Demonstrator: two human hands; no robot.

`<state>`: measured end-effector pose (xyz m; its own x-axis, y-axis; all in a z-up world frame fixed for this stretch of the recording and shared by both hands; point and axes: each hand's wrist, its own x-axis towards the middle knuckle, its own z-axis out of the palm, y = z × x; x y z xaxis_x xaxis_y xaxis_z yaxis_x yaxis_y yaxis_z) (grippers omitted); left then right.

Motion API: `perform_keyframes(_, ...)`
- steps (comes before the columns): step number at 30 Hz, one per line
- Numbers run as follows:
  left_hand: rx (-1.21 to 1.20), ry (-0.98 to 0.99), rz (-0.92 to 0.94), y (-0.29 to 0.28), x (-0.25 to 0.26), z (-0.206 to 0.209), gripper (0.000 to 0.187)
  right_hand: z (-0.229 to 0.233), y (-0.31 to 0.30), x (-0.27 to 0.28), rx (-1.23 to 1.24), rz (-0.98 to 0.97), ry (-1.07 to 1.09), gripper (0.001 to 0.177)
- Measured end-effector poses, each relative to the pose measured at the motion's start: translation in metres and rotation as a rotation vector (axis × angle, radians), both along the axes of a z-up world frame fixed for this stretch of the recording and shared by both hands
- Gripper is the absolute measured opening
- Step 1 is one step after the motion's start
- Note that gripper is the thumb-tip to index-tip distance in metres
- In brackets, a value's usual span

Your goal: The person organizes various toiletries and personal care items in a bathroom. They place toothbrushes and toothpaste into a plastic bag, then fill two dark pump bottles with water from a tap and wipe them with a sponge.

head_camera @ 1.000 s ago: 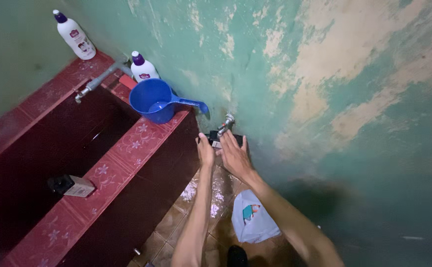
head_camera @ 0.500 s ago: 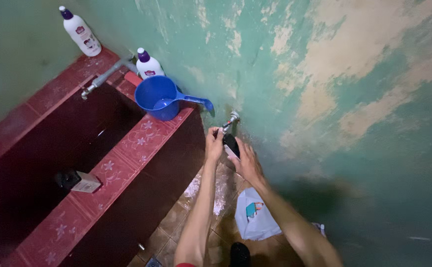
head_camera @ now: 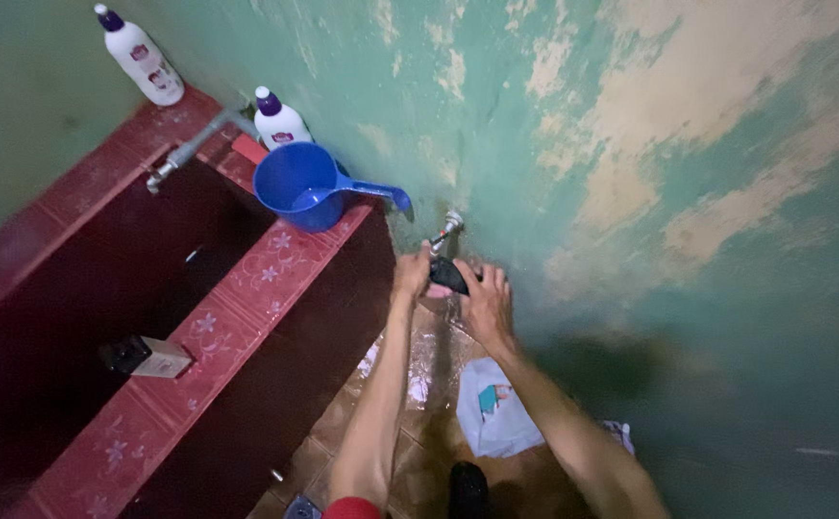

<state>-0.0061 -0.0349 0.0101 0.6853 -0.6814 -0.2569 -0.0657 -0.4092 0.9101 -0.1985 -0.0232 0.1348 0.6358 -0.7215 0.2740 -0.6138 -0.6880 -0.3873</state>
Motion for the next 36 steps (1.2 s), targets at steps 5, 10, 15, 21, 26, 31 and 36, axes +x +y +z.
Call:
perform_keyframes(5,-0.306,0.618,-0.031,0.007,0.004,-0.003,0.034,-0.011,-0.011,0.02,-0.069,-0.029,-0.012,0.068)
perform_keyframes(10,-0.483,0.737,-0.05,0.034,0.003,0.031,0.027,-0.022,0.0,0.031,-0.108,0.089,-0.057,0.075)
perform_keyframes(15,-0.507,0.59,0.011,0.063,0.006,0.053,0.027,-0.023,-0.015,0.031,0.024,0.201,-0.095,0.069)
perform_keyframes(21,-0.58,0.592,-0.039,0.072,0.013,0.051,0.031,-0.032,-0.036,0.043,0.167,0.183,-0.283,0.065)
perform_keyframes(26,-0.722,0.689,0.267,0.054,0.002,0.024,0.062,-0.023,-0.022,0.055,0.088,0.072,-0.178,0.064)
perform_keyframes(31,-0.62,0.963,0.373,0.043,-0.01,0.027,0.08,-0.037,-0.016,0.062,-0.142,0.062,-0.055,0.056)
perform_keyframes(36,-0.758,0.714,0.171,0.033,-0.016,0.025,0.068,-0.037,-0.013,0.05,-0.128,0.111,0.06,0.068)
